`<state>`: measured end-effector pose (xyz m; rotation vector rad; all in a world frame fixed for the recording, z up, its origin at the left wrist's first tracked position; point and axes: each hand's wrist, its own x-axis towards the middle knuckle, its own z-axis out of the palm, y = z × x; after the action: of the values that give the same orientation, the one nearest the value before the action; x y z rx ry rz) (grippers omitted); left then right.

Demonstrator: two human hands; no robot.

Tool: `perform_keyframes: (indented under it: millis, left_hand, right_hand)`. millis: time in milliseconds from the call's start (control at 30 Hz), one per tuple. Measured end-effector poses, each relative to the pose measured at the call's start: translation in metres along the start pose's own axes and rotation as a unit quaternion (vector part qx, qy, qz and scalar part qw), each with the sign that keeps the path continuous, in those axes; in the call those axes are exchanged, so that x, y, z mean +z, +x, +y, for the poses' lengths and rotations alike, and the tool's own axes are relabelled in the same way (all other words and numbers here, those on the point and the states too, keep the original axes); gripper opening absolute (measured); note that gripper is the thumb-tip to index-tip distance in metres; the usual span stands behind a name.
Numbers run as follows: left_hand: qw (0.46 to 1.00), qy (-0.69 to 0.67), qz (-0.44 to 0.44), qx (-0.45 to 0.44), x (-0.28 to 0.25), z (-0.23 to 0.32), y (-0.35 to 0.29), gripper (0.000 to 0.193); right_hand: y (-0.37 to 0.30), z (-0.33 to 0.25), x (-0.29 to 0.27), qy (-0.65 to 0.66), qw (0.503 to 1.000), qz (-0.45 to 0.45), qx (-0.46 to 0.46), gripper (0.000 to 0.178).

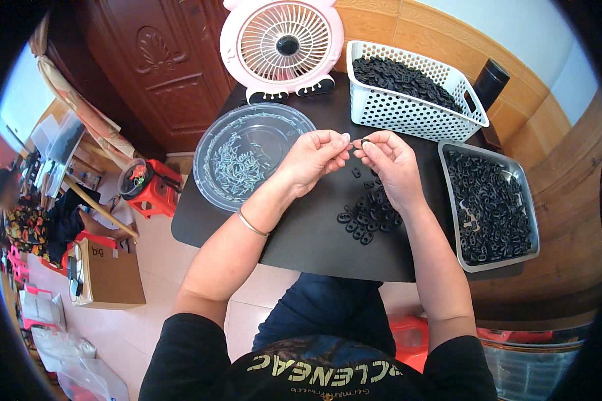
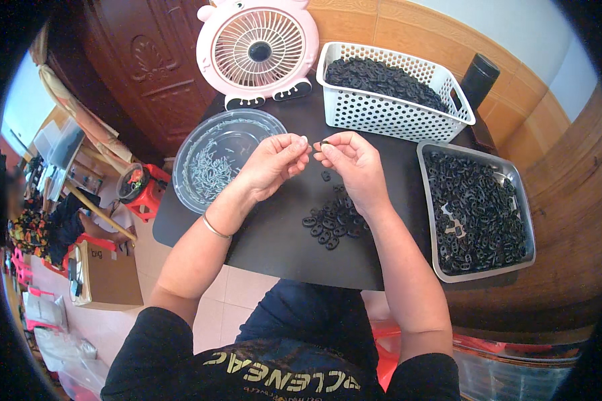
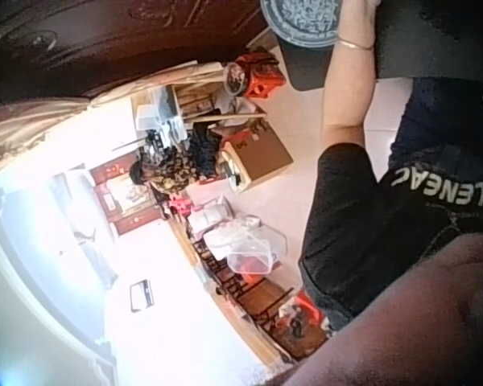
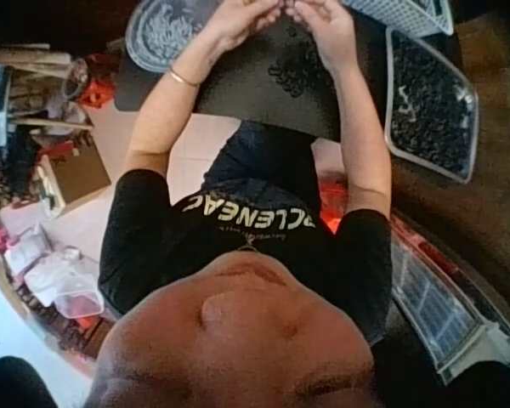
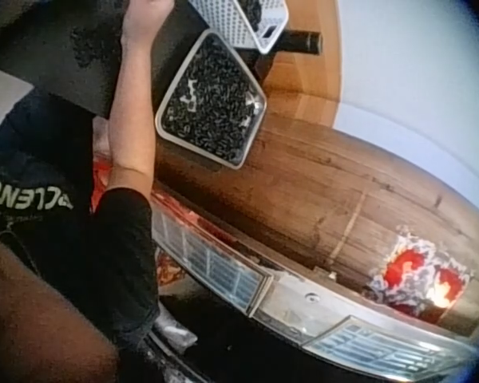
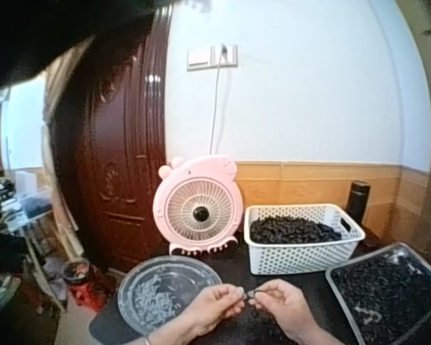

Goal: The person assembles small components by picking pins from a clear tray and plastic pieces from the table, inserting the pins into the plastic pieces by hand, and placing the assembled parts on the table.

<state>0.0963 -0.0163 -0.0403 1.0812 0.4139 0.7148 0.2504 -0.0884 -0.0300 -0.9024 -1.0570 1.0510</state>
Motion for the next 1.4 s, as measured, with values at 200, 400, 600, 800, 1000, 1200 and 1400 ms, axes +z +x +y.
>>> perform_keyframes:
  millis: [200, 400, 600, 800, 1000, 1200, 1400]
  left_hand:
    - [1.000, 0.005, 0.002, 0.006, 0.005, 0.000, -0.001, 0.013]
    - [1.000, 0.018, -0.009, 0.007, 0.002, -0.001, 0.000, 0.013]
    - [0.999, 0.040, 0.005, 0.004, 0.003, -0.001, -0.001, 0.013]
    - [0.991, 0.098, 0.046, 0.073, 0.008, -0.007, 0.001, 0.011]
    - [0.967, 0.182, 0.093, 0.150, 0.013, -0.011, 0.002, 0.012]
    - [0.986, 0.092, 0.078, 0.114, 0.016, -0.005, 0.002, 0.016]
    - [0.990, 0.102, 0.067, 0.067, 0.010, -0.002, 0.001, 0.018]
  right_hand:
    - [0.000, 0.004, -0.004, -0.076, 0.996, -0.005, -0.037, 0.012]
    - [-0.001, 0.005, 0.000, -0.093, 0.994, 0.009, -0.058, 0.010]
    - [-0.001, 0.006, 0.000, -0.112, 0.991, 0.008, -0.073, 0.009]
    - [-0.001, 0.009, 0.001, -0.162, 0.983, 0.045, -0.074, 0.011]
    - [-0.001, 0.010, -0.002, -0.072, 0.997, 0.029, 0.008, 0.013]
    - [0.000, 0.007, -0.001, -0.054, 0.998, 0.034, -0.012, 0.014]
    - [0.001, 0.008, -0.004, -0.066, 0.997, 0.034, -0.017, 0.014]
